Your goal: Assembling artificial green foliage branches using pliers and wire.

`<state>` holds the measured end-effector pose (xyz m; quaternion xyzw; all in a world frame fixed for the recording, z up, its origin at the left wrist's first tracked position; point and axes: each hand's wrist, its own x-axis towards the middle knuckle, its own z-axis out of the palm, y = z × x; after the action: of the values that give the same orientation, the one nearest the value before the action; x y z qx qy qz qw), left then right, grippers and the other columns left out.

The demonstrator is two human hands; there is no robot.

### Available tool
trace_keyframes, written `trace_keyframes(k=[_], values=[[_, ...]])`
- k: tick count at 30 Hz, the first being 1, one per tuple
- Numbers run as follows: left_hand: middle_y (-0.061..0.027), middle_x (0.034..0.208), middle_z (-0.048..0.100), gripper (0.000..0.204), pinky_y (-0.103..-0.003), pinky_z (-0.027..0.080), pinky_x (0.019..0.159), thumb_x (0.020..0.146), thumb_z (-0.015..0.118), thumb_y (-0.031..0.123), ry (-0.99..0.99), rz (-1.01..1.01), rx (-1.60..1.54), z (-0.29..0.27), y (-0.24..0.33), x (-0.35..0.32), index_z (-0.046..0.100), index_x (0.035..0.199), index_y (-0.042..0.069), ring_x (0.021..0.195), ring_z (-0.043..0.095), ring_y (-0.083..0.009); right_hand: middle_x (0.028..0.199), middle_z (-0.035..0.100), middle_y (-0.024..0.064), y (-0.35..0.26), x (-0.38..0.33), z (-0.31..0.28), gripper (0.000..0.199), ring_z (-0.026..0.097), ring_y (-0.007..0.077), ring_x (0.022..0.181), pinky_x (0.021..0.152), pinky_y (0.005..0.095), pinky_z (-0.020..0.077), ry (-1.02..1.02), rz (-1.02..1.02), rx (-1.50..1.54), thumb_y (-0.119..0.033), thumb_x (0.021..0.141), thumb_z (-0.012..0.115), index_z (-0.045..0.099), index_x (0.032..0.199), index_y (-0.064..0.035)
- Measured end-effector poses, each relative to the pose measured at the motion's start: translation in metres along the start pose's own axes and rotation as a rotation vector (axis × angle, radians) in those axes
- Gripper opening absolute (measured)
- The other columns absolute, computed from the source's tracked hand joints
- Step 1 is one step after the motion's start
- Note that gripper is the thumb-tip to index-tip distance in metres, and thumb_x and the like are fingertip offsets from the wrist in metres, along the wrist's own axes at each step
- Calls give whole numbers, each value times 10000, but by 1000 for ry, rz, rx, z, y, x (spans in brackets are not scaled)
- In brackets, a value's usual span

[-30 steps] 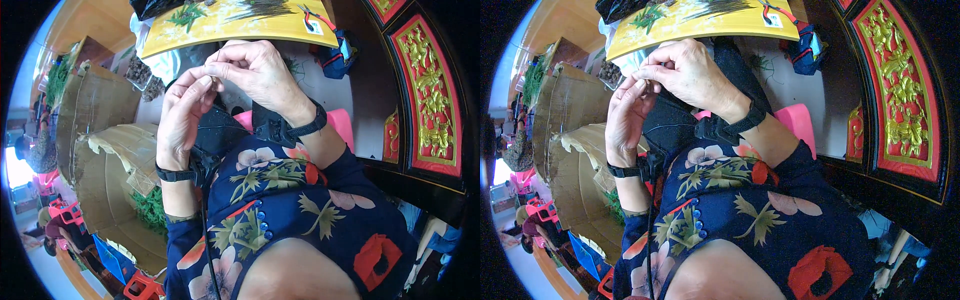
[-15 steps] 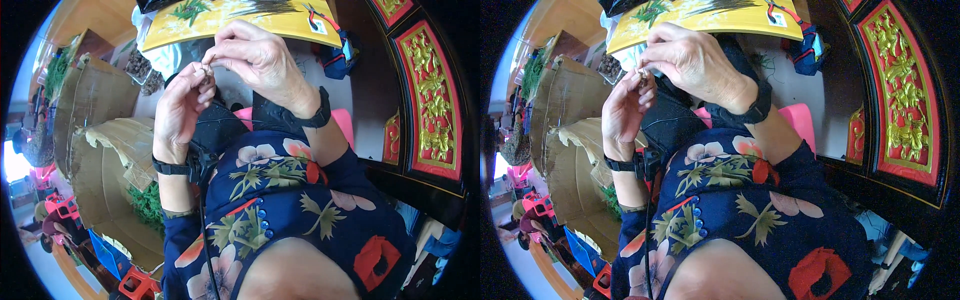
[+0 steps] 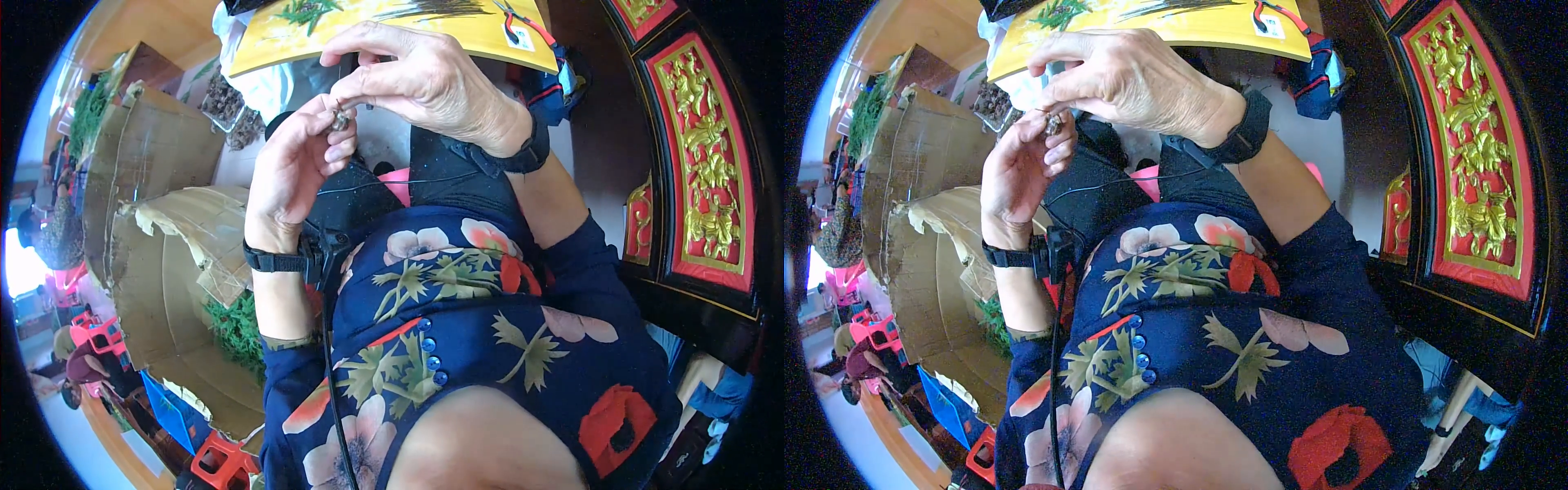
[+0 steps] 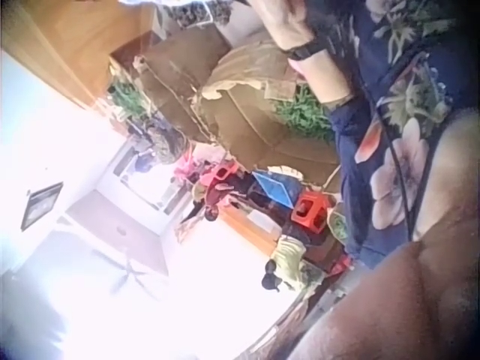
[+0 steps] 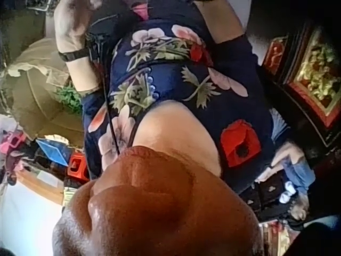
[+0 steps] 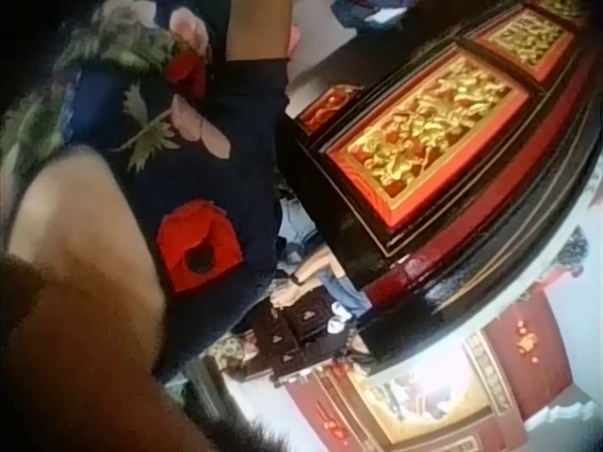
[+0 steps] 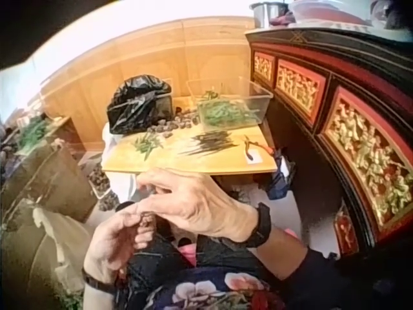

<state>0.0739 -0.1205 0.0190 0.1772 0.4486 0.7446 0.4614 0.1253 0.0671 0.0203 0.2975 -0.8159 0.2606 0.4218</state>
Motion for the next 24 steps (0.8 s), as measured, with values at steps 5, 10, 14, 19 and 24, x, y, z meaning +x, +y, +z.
trace_keyframes(k=[5,10,14,19,24], values=[[28,719,412,124,-183,278,517,870,519,152,38,-5,68,1,-1,1,505,948,57,601,360,-51,938,621,55,1,-2,-2,127,607,185,785,662,267,499,-21,-68,-97,-47,741,640,667,858,-89],[-4,728,466,130,-197,334,540,882,517,129,209,179,359,2,-5,-1,498,959,26,615,414,-74,869,623,62,-5,-2,5,73,607,222,778,673,295,490,-21,9,-203,-81,748,636,652,818,-71],[-27,734,504,142,-224,390,580,896,513,126,431,585,1065,7,-17,5,489,948,-5,631,460,-105,809,606,69,-21,0,9,60,595,242,742,666,310,480,-45,176,-280,-86,747,633,643,803,-66],[-36,736,519,174,-253,424,616,900,519,137,533,809,1457,14,-24,10,486,949,-26,650,492,-131,776,586,70,-20,0,10,93,580,265,711,658,326,473,-102,394,-224,-70,744,631,642,837,-64],[1,716,490,164,-212,373,558,892,533,164,345,357,785,0,-10,9,512,943,9,623,451,-86,879,598,63,-6,5,-9,128,588,249,730,684,309,478,-76,325,51,-59,754,634,649,881,-56]])
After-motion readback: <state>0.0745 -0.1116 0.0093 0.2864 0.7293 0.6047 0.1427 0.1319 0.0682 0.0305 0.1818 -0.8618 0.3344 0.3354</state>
